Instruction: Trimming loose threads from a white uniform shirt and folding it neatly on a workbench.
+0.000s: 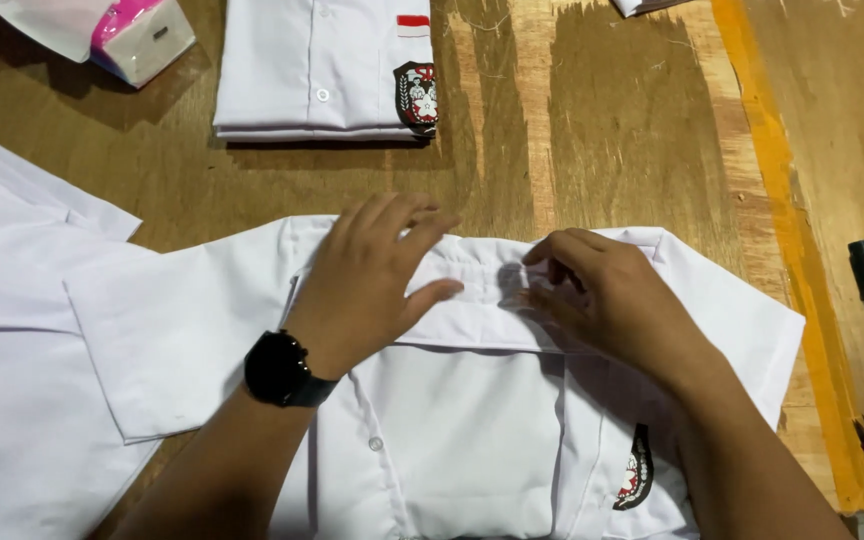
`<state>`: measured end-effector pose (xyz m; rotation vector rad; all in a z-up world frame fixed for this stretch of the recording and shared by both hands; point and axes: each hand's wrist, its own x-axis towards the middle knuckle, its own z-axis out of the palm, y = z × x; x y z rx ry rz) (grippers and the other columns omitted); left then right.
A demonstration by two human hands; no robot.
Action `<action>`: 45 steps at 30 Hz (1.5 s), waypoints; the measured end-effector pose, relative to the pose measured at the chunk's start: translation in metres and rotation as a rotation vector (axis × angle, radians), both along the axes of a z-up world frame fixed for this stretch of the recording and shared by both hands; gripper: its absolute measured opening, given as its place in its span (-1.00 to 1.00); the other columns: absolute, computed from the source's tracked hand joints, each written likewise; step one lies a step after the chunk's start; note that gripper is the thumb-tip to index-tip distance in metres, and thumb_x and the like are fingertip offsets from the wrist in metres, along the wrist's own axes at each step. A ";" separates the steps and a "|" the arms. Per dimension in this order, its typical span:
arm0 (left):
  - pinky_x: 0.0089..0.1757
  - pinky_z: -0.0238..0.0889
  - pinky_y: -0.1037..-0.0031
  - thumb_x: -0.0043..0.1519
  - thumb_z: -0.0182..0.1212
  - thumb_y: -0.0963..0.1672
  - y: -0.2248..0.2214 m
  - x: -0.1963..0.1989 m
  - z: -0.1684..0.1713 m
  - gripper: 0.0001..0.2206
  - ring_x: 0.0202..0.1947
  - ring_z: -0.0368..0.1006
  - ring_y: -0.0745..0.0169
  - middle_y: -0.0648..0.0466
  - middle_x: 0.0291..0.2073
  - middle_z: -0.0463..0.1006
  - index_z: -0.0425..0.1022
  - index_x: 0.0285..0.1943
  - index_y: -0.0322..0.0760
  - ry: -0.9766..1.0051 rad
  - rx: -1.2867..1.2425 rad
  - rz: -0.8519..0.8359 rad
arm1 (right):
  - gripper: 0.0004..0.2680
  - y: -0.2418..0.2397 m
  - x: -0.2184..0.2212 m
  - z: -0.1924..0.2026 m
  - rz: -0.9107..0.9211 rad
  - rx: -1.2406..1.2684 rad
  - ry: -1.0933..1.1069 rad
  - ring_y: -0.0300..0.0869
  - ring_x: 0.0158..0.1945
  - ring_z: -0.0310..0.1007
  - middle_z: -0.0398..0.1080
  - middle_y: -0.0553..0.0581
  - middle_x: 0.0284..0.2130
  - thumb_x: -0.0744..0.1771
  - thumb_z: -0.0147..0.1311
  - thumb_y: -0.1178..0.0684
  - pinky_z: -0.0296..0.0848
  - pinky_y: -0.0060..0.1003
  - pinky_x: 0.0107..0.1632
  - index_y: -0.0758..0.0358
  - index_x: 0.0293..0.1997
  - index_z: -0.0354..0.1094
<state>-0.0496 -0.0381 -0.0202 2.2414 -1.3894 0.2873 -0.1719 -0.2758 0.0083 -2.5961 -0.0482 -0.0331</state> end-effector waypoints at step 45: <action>0.24 0.03 -0.02 0.15 0.33 0.11 -0.005 -0.008 0.008 -0.39 0.16 0.31 -0.12 -0.11 0.14 0.44 0.38 0.31 -0.21 -0.079 0.020 -0.144 | -0.89 -0.050 -0.025 0.010 -0.312 -0.053 -0.074 -0.23 -0.38 0.46 0.55 0.03 -0.38 0.33 0.21 0.11 0.44 -0.34 -0.28 0.17 -0.09 0.48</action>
